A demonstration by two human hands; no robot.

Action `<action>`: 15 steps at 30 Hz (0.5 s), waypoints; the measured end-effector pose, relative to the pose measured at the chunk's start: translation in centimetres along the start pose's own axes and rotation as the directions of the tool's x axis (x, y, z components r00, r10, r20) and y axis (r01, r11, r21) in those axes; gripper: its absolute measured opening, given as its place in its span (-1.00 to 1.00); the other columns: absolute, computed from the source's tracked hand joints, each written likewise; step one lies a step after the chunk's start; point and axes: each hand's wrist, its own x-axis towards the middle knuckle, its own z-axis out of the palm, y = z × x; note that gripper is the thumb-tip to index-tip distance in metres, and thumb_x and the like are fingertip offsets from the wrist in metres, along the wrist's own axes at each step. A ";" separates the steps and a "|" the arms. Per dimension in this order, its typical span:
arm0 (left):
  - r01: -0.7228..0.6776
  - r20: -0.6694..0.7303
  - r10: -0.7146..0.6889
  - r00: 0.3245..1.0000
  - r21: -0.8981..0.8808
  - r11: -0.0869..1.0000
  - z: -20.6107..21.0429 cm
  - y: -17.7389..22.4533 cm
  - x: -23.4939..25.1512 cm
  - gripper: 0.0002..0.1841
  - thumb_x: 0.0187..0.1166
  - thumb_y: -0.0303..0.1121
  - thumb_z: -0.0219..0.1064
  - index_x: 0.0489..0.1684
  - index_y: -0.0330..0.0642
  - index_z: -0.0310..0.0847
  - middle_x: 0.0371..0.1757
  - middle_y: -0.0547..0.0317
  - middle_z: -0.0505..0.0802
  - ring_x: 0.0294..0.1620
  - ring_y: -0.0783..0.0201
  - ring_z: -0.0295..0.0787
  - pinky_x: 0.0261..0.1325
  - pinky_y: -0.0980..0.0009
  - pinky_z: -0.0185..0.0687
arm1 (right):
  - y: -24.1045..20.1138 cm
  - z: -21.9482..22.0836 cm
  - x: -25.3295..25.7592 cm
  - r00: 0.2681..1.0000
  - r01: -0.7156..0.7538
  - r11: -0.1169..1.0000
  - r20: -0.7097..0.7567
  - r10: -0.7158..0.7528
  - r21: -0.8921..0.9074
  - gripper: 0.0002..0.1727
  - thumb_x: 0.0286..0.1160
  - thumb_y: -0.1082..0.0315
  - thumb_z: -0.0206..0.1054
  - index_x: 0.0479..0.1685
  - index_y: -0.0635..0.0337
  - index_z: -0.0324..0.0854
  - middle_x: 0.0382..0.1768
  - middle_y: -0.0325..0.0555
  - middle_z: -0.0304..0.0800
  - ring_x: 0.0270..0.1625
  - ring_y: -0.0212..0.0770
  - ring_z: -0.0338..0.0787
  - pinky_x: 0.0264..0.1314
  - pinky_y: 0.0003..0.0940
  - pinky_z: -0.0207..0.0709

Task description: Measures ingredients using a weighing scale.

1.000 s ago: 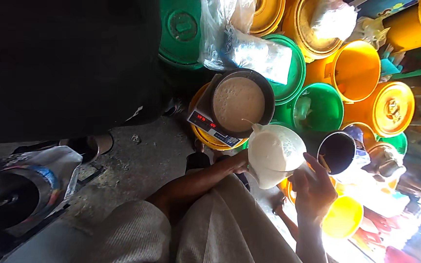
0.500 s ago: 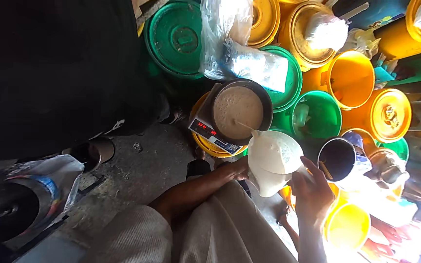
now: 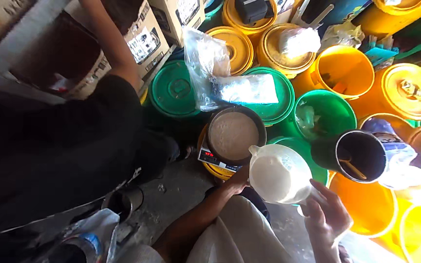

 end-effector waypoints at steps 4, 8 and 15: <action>-0.101 -0.011 0.103 0.995 0.121 0.987 -0.7 0.3 -0.9 -0.67 0.74 -0.55 0.07 0.42 -0.31 0.43 0.07 0.18 0.73 0.03 0.48 0.68 0.05 0.46 0.66 | -0.5 0.0 -0.1 0.999 0.030 0.999 -0.024 -0.030 0.021 -0.60 0.54 -0.11 0.38 0.31 -0.34 0.72 0.07 -0.80 0.83 -0.29 -0.78 0.74 -0.43 -0.79 0.60; -0.349 0.019 0.364 0.931 0.332 0.876 -1.9 3.5 -2.3 -0.55 0.85 -0.21 0.02 0.45 -0.38 0.52 0.30 0.03 0.76 0.29 0.39 0.69 0.40 0.32 0.62 | -1.1 -0.9 -0.5 0.999 0.007 0.998 -0.048 -0.004 0.061 -0.58 0.56 -0.15 0.36 0.36 -0.39 0.69 0.04 -0.83 0.84 -0.26 -0.79 0.75 -0.38 -0.80 0.61; -0.853 0.066 0.997 -0.037 0.517 -0.066 -3.1 18.7 -20.2 -0.76 0.60 -0.20 0.30 -0.05 -0.17 0.74 -0.17 0.27 0.92 -0.15 0.43 0.85 0.01 0.50 0.74 | -0.8 -2.1 -0.2 0.997 -0.019 0.997 -0.078 0.025 0.071 -0.58 0.56 -0.13 0.38 0.38 -0.38 0.69 -0.06 -0.80 0.84 -0.36 -0.78 0.70 -0.45 -0.82 0.54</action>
